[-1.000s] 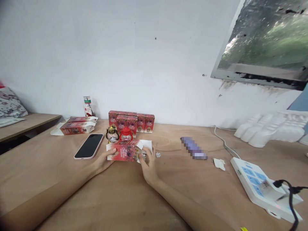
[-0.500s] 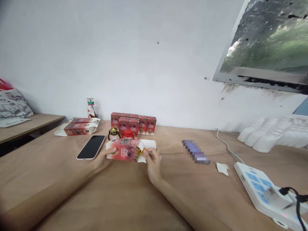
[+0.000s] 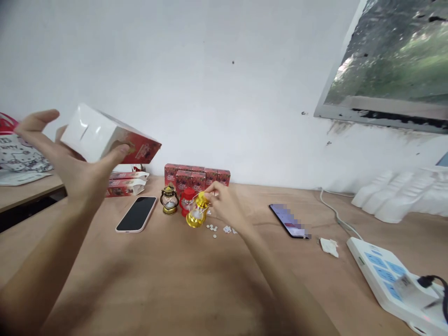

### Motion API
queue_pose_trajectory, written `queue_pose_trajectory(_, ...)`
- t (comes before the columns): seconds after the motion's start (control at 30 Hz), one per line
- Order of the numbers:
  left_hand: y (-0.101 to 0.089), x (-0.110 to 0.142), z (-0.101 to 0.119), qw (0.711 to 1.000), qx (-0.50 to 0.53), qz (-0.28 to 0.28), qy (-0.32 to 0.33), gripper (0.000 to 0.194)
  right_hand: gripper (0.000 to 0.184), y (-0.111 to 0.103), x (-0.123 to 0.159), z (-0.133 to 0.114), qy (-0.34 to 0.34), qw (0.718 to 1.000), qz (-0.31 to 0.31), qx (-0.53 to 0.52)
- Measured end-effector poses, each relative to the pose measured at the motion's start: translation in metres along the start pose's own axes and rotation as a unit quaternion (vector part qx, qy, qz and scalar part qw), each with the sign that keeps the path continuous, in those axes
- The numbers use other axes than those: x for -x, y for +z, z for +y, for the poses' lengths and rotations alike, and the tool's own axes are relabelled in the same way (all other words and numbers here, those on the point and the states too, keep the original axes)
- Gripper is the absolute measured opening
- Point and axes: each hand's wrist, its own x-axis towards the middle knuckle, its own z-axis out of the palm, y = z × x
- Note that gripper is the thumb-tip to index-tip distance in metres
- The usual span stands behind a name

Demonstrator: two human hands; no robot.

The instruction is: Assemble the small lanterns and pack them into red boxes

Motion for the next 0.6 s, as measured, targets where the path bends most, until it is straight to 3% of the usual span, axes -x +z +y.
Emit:
queue_pose_trajectory(0.07,0.009,0.012,0.001,0.996,-0.041,-0.003,0.075,0.068,0.006,0.012,0.002,-0.002,0.001,0.995,-0.049,0.091)
queue_pose_trajectory(0.2,0.025,0.040,-0.009,0.962,-0.143,-0.135,0.190,0.064,0.007,0.028,0.006,0.004,-0.005,0.979,-0.110,0.170)
queue_pose_trajectory(0.3,0.031,0.057,-0.017,0.935,-0.183,-0.175,0.246,0.064,0.007,0.028,0.007,0.006,-0.025,0.976,-0.123,0.178)
queue_pose_trajectory(0.37,0.032,0.063,-0.019,0.930,-0.202,-0.183,0.245,0.064,0.005,0.024,0.009,0.000,-0.047,0.979,-0.093,0.174)
queue_pose_trajectory(0.53,0.034,0.070,-0.017,0.909,-0.252,-0.223,0.248,0.051,0.008,0.015,0.019,-0.023,-0.152,0.978,0.098,0.102)
queue_pose_trajectory(0.6,0.035,0.072,-0.015,0.901,-0.261,-0.226,0.263,0.047,0.011,0.014,0.023,-0.031,-0.178,0.974,0.112,0.082)
